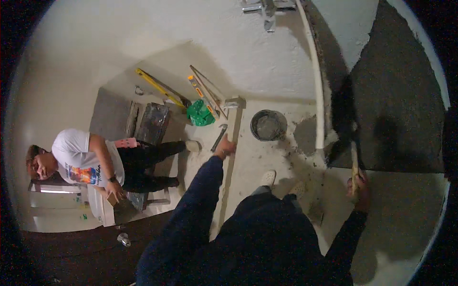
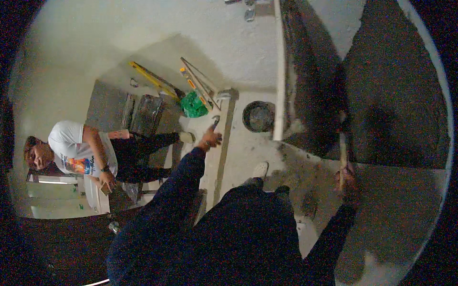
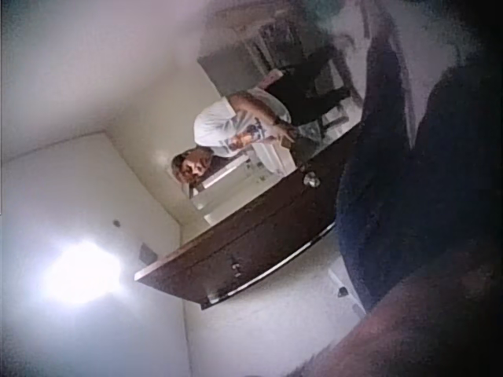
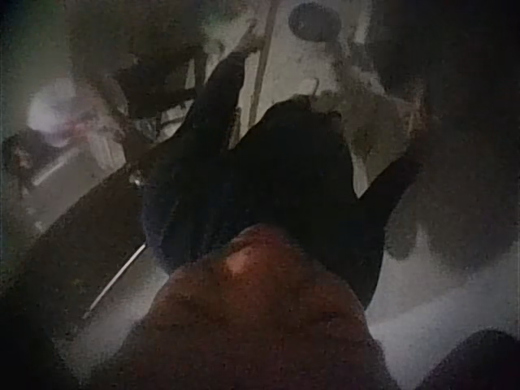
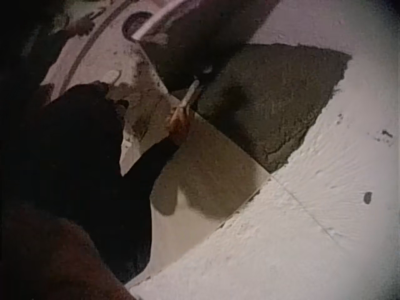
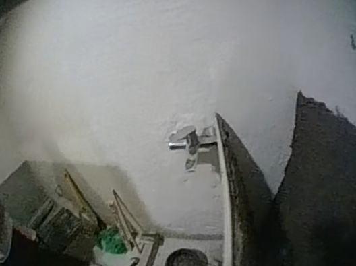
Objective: The person removes a tile from the bathroom wall, fills a bucket with mortar, and applies mortar onto the wall using a trowel.
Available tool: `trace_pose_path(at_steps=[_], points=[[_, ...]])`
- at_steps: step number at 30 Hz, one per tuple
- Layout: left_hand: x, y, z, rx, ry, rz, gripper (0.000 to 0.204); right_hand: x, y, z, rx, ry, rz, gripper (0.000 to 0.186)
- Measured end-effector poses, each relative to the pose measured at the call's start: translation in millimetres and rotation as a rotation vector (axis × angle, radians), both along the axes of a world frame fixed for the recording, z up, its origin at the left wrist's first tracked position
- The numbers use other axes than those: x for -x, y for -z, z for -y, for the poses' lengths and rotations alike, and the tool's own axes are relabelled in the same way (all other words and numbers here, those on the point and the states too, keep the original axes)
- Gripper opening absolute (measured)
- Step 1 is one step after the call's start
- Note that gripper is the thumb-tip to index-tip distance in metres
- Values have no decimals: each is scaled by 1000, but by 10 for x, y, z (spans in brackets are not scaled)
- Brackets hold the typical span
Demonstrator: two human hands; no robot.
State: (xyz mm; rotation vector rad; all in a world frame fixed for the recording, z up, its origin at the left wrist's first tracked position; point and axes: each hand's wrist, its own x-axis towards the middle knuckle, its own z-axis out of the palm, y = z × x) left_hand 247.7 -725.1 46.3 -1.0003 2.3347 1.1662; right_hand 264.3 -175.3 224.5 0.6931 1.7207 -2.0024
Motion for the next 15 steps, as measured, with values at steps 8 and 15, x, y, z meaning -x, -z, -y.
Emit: trace_pose_path(at_steps=[8, 15], points=[[719, 237, 1306, 941, 1340, 259, 27, -405, 385, -264, -390, -214, 157, 30], [819, 270, 995, 799, 1342, -79, 35, -133, 424, -457, -1037, -505, -202, 33]])
